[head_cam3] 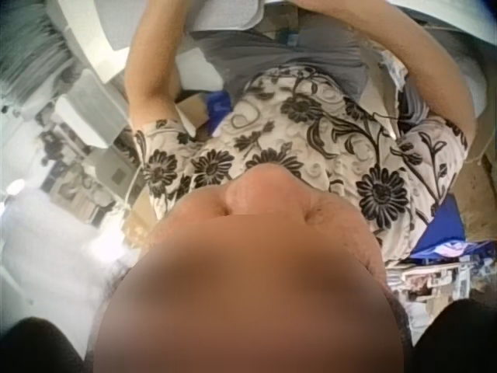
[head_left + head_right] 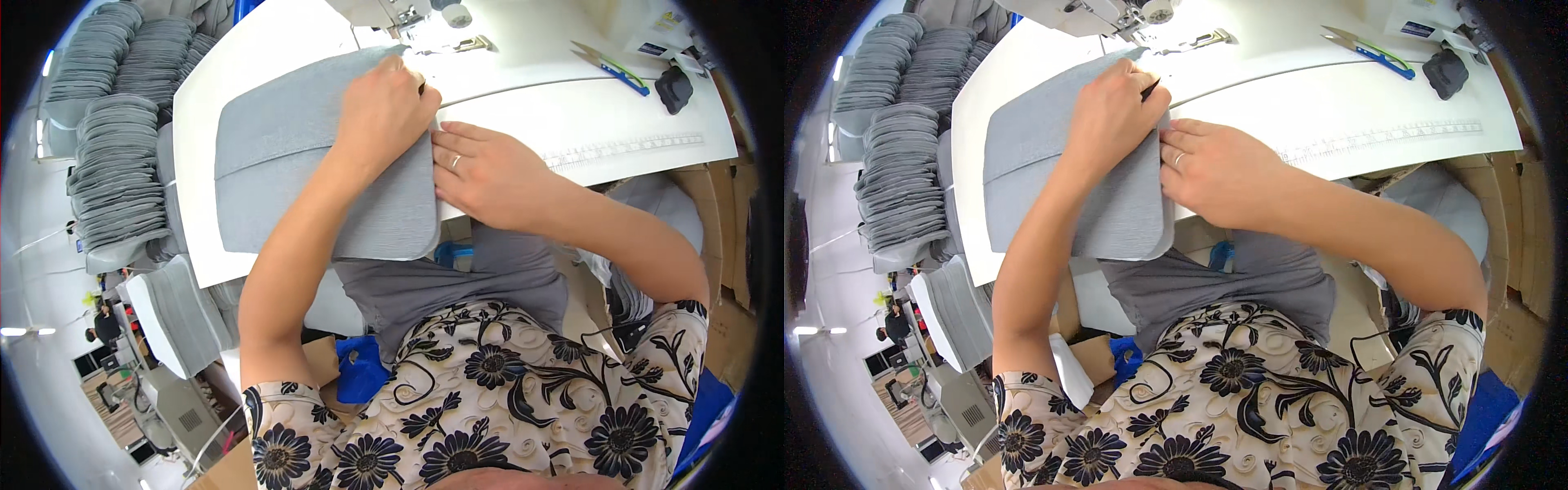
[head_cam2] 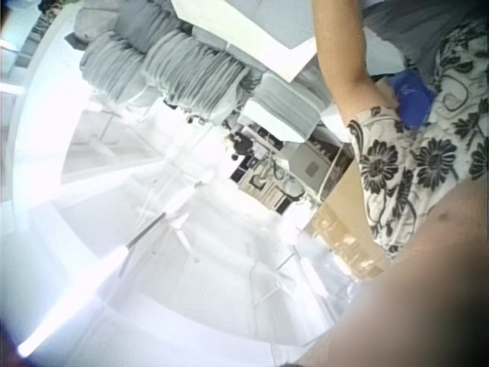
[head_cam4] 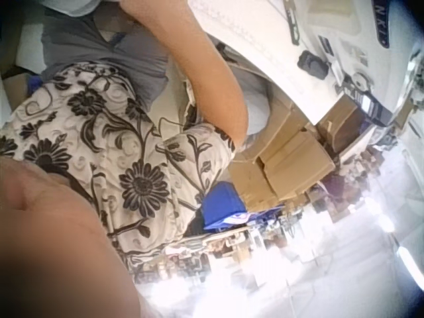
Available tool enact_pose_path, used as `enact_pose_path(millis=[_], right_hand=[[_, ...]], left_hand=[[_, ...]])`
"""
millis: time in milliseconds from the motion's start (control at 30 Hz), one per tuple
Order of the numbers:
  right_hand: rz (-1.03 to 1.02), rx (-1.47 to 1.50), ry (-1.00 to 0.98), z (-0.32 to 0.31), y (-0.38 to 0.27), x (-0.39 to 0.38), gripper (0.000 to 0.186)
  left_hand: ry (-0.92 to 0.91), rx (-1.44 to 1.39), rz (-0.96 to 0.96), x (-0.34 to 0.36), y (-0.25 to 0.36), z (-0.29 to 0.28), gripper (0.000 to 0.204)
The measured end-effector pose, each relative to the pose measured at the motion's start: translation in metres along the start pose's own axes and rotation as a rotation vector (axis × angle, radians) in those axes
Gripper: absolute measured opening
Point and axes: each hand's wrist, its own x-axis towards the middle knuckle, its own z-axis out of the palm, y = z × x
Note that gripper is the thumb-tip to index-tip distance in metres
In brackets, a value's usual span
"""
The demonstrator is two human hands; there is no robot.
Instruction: Sewing a protective sleeve or cover using an industrial sewing machine.
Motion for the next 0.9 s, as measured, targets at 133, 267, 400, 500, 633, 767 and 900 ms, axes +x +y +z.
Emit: enact_pose_path(millis=[133, 267, 400, 500, 633, 767, 900], right_hand=[[0.013, 0.027, 0.048, 0.002, 0.009, -0.008, 0.021], [0.087, 0.048, 0.101, -0.001, 0.011, -0.009, 0.021], [0.184, 0.252, 0.193, 0.002, -0.022, -0.032, 0.02], [0.222, 0.547, 0.413, 0.009, -0.061, -0.057, 0.015], [0.853, 1.333, 0.378, 0.037, -0.084, -0.047, 0.028], [0.857, 1.754, 0.383, 0.049, -0.076, -0.034, 0.031], [0.931, 1.874, 0.479, 0.056, -0.082, -0.025, 0.028]], left_hand=[[0.043, 0.043, -0.024, 0.005, 0.003, 0.016, 0.029], [0.11, 0.075, 0.046, 0.016, -0.01, 0.017, 0.03], [0.084, -0.015, 0.177, -0.009, -0.025, 0.002, 0.035], [-0.144, -0.116, 0.217, -0.057, -0.009, -0.038, 0.041], [-0.197, -0.209, 0.257, -0.114, 0.013, -0.042, 0.063], [-0.047, -0.158, 0.221, -0.124, 0.019, -0.031, 0.057], [-0.018, -0.065, 0.215, -0.126, 0.025, -0.027, 0.052]])
